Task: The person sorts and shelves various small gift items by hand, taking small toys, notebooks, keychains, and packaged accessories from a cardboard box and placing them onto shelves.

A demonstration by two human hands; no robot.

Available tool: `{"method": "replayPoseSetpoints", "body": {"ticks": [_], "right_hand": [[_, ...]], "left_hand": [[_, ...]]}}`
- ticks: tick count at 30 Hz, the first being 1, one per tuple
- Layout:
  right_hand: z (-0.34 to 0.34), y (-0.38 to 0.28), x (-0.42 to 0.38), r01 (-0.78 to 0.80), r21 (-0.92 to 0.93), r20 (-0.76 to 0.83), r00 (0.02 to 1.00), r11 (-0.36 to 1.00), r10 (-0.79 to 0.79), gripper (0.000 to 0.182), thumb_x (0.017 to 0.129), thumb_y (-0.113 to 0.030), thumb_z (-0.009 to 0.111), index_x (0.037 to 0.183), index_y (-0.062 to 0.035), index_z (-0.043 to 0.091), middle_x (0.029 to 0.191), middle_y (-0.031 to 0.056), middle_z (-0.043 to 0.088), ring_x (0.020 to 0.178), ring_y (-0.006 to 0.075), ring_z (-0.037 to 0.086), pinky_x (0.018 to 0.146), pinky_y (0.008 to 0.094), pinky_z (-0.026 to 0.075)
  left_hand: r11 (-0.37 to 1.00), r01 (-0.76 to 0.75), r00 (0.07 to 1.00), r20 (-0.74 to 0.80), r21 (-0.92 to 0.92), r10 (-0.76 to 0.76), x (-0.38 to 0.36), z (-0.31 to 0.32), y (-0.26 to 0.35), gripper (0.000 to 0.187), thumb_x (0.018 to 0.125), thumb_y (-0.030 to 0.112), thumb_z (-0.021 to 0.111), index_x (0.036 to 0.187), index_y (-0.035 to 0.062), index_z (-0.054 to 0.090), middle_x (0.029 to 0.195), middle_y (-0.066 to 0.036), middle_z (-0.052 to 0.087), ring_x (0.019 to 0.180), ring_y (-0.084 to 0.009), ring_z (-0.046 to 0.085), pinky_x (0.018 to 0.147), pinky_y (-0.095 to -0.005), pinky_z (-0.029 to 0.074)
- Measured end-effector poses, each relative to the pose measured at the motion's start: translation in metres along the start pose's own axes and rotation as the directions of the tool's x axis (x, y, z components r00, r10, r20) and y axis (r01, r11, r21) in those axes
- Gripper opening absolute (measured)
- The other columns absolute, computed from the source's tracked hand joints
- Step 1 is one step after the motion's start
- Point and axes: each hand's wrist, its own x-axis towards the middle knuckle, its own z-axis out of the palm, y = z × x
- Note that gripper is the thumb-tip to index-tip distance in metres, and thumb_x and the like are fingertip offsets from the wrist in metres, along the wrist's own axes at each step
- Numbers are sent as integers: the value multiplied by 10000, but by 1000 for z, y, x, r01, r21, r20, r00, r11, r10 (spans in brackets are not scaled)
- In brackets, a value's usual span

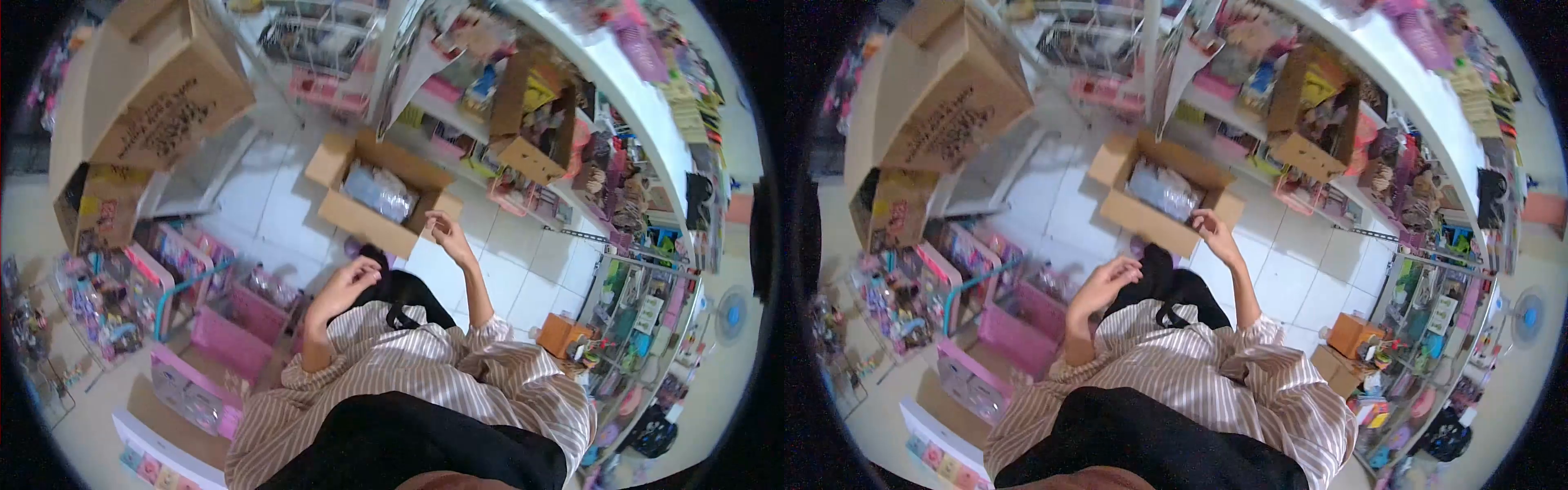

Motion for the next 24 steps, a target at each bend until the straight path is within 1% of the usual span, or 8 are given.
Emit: {"method": "replayPoseSetpoints", "body": {"ticks": [3,8,9,10,12,16,22,24], "right_hand": [[-9,104,30,-134,-160,60,988,978,145,356,661,52,405,1003,-26,466,744,17,456,701,97,443,626,204,366],[5,178,44,-306,-339,85,932,890,353,326,663,-45,457,980,18,496,934,125,529,839,186,493,748,272,378],[2,208,48,-344,-329,121,908,879,401,343,657,-49,462,992,21,490,936,133,532,884,194,490,789,269,362],[-5,244,50,-172,-383,173,952,908,253,304,683,-87,461,978,-17,488,749,26,517,512,75,432,396,194,350],[-5,263,53,-168,-298,246,938,940,246,307,662,-72,452,961,-17,486,606,5,462,466,69,406,364,208,339],[15,232,53,-453,-486,160,795,748,585,366,615,-60,445,976,-12,480,531,6,435,417,84,387,346,215,339],[8,256,58,-276,-721,147,836,636,529,369,553,-82,518,913,-3,536,561,74,528,468,121,470,437,263,403],[6,252,59,-348,-609,175,817,712,549,348,551,-78,530,890,0,545,611,85,554,518,143,496,505,267,411]], "left_hand": [[977,-2,977,-206,-214,-44,12,-9,-44,180,798,143,476,913,4,478,802,-56,533,769,-102,503,686,-222,403],[990,140,761,-636,-34,-130,11,-20,-69,229,781,209,502,908,19,506,759,-77,556,712,-141,536,647,-258,420],[978,196,738,-646,-70,-194,6,-23,-68,245,766,232,519,888,20,516,767,-98,560,702,-165,542,639,-266,418],[993,83,707,-697,-87,-120,9,-20,-80,246,756,231,528,872,14,518,775,-114,559,700,-175,545,639,-260,416],[988,67,747,-649,-141,-143,13,-24,-86,224,757,208,521,849,3,515,773,-102,552,693,-158,535,640,-255,411],[974,59,703,-684,-220,-197,0,-36,-71,241,772,214,505,873,-4,498,747,-104,544,711,-140,526,649,-249,405],[984,91,659,-731,-154,-175,-19,-42,-69,267,773,237,501,890,-3,492,762,-124,556,727,-161,530,664,-257,403],[989,47,653,-745,-140,-137,-20,-40,-78,273,774,247,496,887,-1,496,775,-126,560,727,-169,530,670,-265,401]]}}
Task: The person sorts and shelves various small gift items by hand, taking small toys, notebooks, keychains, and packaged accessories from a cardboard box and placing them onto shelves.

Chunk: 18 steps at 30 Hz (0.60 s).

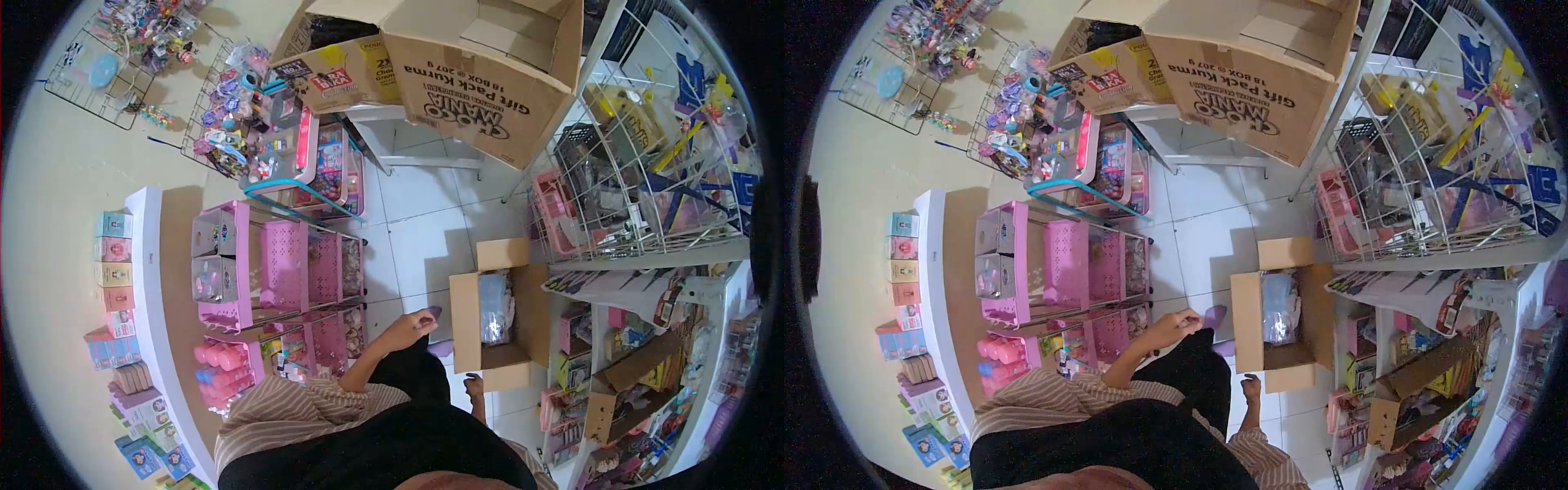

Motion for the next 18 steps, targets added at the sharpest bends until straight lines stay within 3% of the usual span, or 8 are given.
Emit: {"method": "replayPoseSetpoints", "body": {"ticks": [4,6,8,10,11,12,14,18], "right_hand": [[-5,21,28,158,-22,-45,986,987,-159,357,574,-76,498,918,14,524,623,101,549,557,175,509,515,291,408],[-5,45,51,286,10,-92,954,958,-284,390,590,-17,453,978,17,479,481,-12,425,362,69,363,329,209,310],[-13,42,63,93,-72,-60,994,993,-97,389,594,5,444,982,23,465,571,27,479,463,110,446,411,229,374],[-8,52,79,359,-129,-225,897,924,-380,400,605,24,433,1004,31,447,767,74,521,686,166,508,581,256,420],[-12,54,88,266,54,-139,957,963,-256,429,607,38,427,1036,30,423,954,88,496,874,195,473,724,280,389],[-5,98,127,609,-172,-174,754,774,-633,447,605,56,433,1049,23,406,1013,69,489,865,191,478,733,298,386],[-21,44,105,113,-244,-171,973,963,-157,313,660,-34,503,967,24,475,940,174,526,835,222,501,687,350,393],[-26,44,154,-4,-156,-347,936,988,-51,215,689,-170,548,743,37,529,712,189,557,679,269,545,613,352,406]], "left_hand": [[999,28,998,49,26,-29,7,2,-19,219,784,179,487,904,-5,495,783,-84,558,706,-129,520,662,-243,408],[997,10,999,47,-72,-7,18,11,-38,227,767,202,512,864,-3,498,728,-109,553,676,-155,532,612,-259,404],[995,-20,997,68,-101,27,37,26,-62,197,761,171,522,846,-4,496,700,-98,545,640,-143,526,579,-257,402],[995,-48,995,84,-84,55,60,40,-96,189,759,167,524,835,-3,492,687,-90,540,630,-138,521,576,-257,402],[992,21,992,127,-125,-5,72,48,-116,182,761,165,521,834,1,490,686,-89,542,630,-132,519,579,-254,404],[978,29,990,139,-208,0,88,65,-158,189,772,177,508,842,2,489,684,-89,544,639,-125,521,584,-250,409],[985,146,973,191,-96,-125,114,85,-175,240,788,213,485,860,-15,493,727,-100,561,652,-141,536,599,-252,418],[954,291,945,178,-76,-274,152,130,-215,237,796,189,479,885,-31,490,765,-85,571,667,-147,549,624,-246,428]]}}
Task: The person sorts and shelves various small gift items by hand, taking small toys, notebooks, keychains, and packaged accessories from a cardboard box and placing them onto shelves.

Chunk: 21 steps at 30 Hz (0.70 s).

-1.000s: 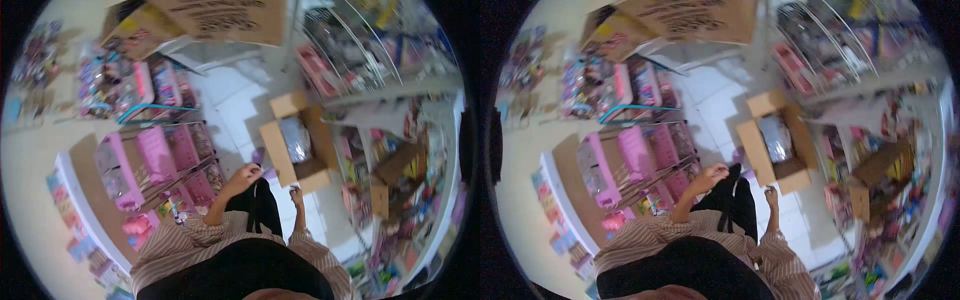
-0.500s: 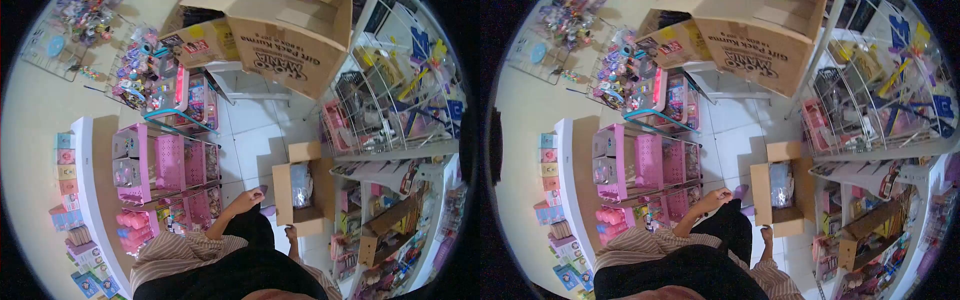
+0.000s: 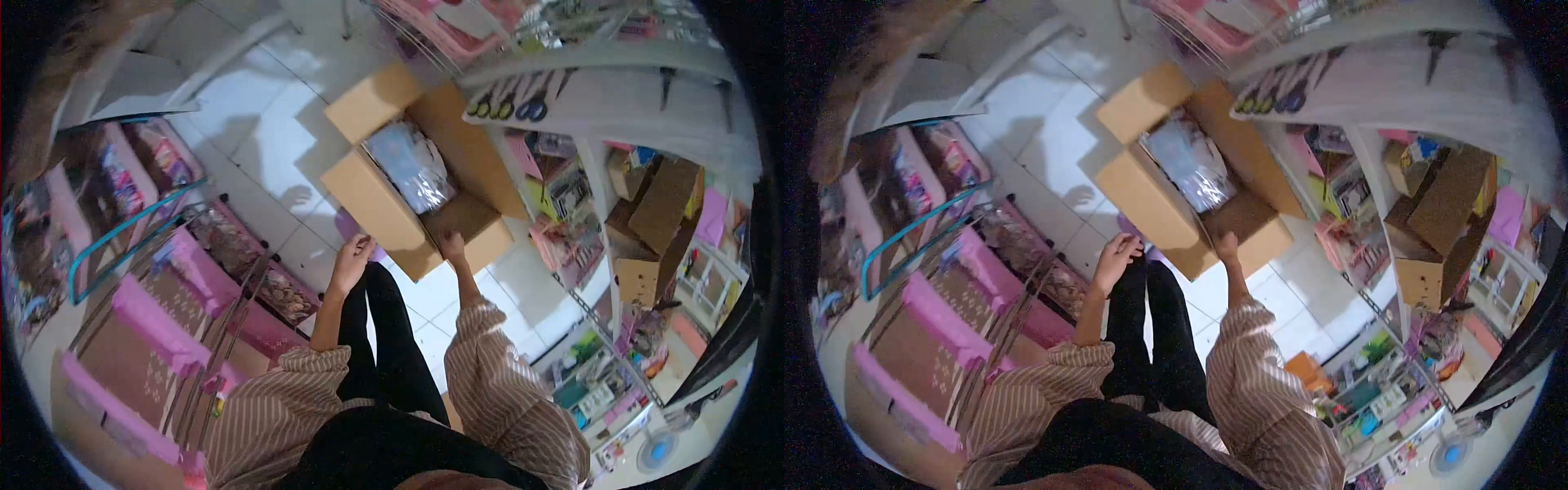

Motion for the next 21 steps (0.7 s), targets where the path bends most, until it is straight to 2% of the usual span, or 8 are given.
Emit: {"method": "replayPoseSetpoints", "body": {"ticks": [2,6,8,10,13,15,19,21], "right_hand": [[26,25,37,-11,0,-110,994,1000,11,233,670,-168,553,783,36,540,739,196,562,748,258,559,642,356,411],[38,7,96,-70,93,-43,996,993,74,399,645,-184,579,973,23,484,850,193,546,845,291,524,742,361,402],[58,13,129,110,176,-105,990,978,-93,528,638,-226,601,1057,33,411,920,203,522,892,323,490,781,355,382],[74,-14,147,208,-65,-326,920,976,-218,548,642,-248,605,1085,-15,384,941,228,510,908,349,470,801,356,364],[82,-49,169,347,-126,-365,855,929,-369,608,657,-226,614,1132,17,324,940,194,524,846,301,507,757,349,392],[85,-61,180,284,241,-322,926,928,-199,430,681,-205,585,1027,2,433,773,180,542,754,271,540,679,326,410],[79,-74,158,274,345,-207,955,898,-211,121,729,-89,516,767,21,547,568,181,461,480,174,412,519,290,382],[71,-77,128,489,276,-377,847,828,-375,99,731,-48,488,783,16,543,573,175,468,483,168,411,506,290,380]], "left_hand": [[998,50,996,71,-28,-48,17,15,-10,236,798,187,475,892,-30,487,765,-86,573,676,-147,554,631,-244,430],[991,88,985,153,-97,-72,57,39,-49,236,803,185,471,903,-29,479,753,-89,576,700,-146,564,644,-240,434],[991,114,986,133,-62,-105,72,48,-61,225,799,173,482,894,-30,476,738,-93,576,693,-145,566,646,-243,436],[993,-64,991,111,-98,75,80,51,-79,208,798,149,482,907,-27,467,807,-89,568,737,-145,558,657,-244,435],[966,160,979,158,-202,-129,87,50,-55,197,802,125,472,930,-23,456,894,-85,544,787,-137,539,654,-240,431],[956,187,971,188,-227,-146,92,47,-43,207,806,125,465,948,-24,449,923,-87,531,808,-136,527,677,-239,424],[943,110,988,135,-315,-70,103,46,-39,348,817,221,445,1082,0,401,971,-93,523,882,-154,509,744,-264,391],[925,167,983,136,-341,-127,114,46,-28,372,817,231,443,1099,-3,382,993,-97,509,896,-148,495,764,-267,374]]}}
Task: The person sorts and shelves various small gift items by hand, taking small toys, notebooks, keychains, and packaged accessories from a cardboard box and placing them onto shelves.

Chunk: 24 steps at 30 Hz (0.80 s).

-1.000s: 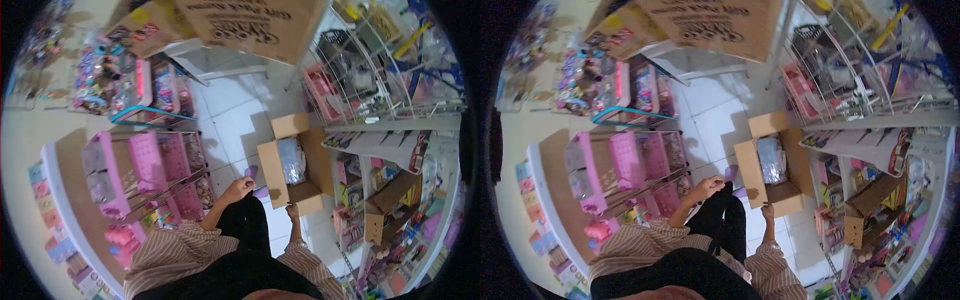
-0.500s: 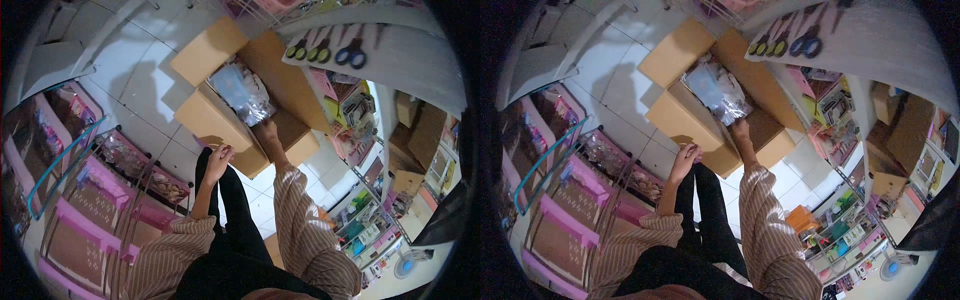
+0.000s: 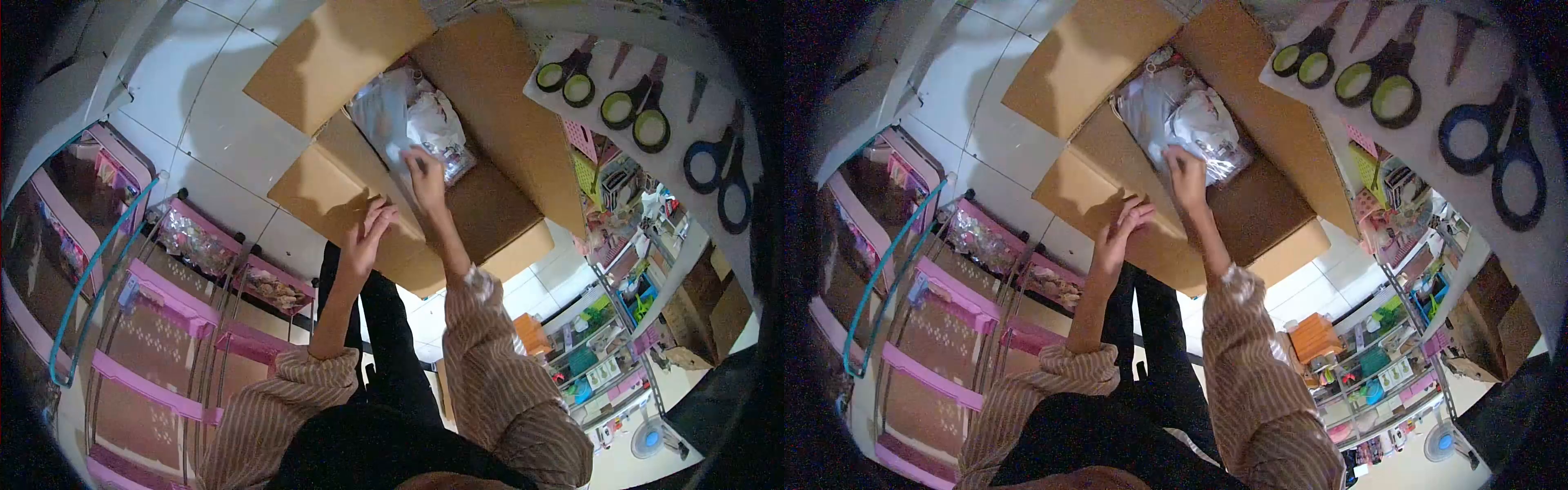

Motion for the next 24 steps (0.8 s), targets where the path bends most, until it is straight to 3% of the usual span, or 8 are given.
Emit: {"method": "replayPoseSetpoints", "body": {"ticks": [2,5,7,8,13,17,20,24], "right_hand": [[-28,-30,-25,-92,-23,204,974,995,95,118,699,-11,492,801,9,546,658,190,505,550,192,510,533,306,406],[-62,-72,-67,189,-203,349,931,961,-109,223,638,-8,526,846,-69,577,875,116,555,748,235,563,624,330,456],[-75,-93,-84,206,-262,419,904,943,-81,268,622,-11,536,871,-100,582,939,77,557,796,247,558,659,338,465],[-80,-103,-87,185,-229,461,885,956,-61,220,630,-14,552,844,-58,581,916,92,560,798,256,553,675,332,459],[-84,-120,-56,194,-14,702,700,981,-128,171,717,-97,535,855,-1,562,906,98,565,802,240,552,694,311,450],[-72,-48,-3,-362,344,464,868,866,179,242,766,-178,472,888,24,529,843,129,576,732,146,568,653,262,434],[-24,17,61,-122,-64,297,945,990,136,210,785,-127,431,922,6,519,809,102,582,718,198,552,658,296,421],[48,82,110,212,-425,524,850,880,49,250,753,-92,414,982,-76,516,945,107,550,892,237,503,766,355,387]], "left_hand": [[998,50,999,-17,-36,-51,0,8,14,396,816,242,441,1116,-6,364,1014,-100,496,910,-141,481,784,-270,356],[999,52,993,-109,15,-50,-9,27,21,394,808,221,455,1115,-8,363,1012,-105,491,891,-134,471,789,-268,347],[976,-207,970,-115,60,213,-22,34,15,440,767,220,531,1084,-41,376,957,-173,500,892,-168,479,758,-255,367],[956,-140,976,-126,257,176,-32,34,24,398,782,180,506,1085,-44,379,938,-162,509,871,-177,478,763,-265,360],[974,-73,916,-372,215,151,-47,-5,-16,340,797,144,480,1069,-41,396,941,-133,510,873,-186,460,786,-282,346],[992,125,887,-449,5,-109,-76,-36,-11,361,796,157,490,1096,-17,389,1050,-105,458,938,-172,415,830,-287,318],[996,49,907,-414,-80,-78,-81,-59,-23,365,796,158,493,1100,-12,384,1100,-88,413,970,-165,387,845,-287,303],[977,80,871,-463,-200,-166,-77,-71,-29,384,790,173,504,1101,-15,379,1094,-85,410,967,-165,386,837,-291,307]]}}
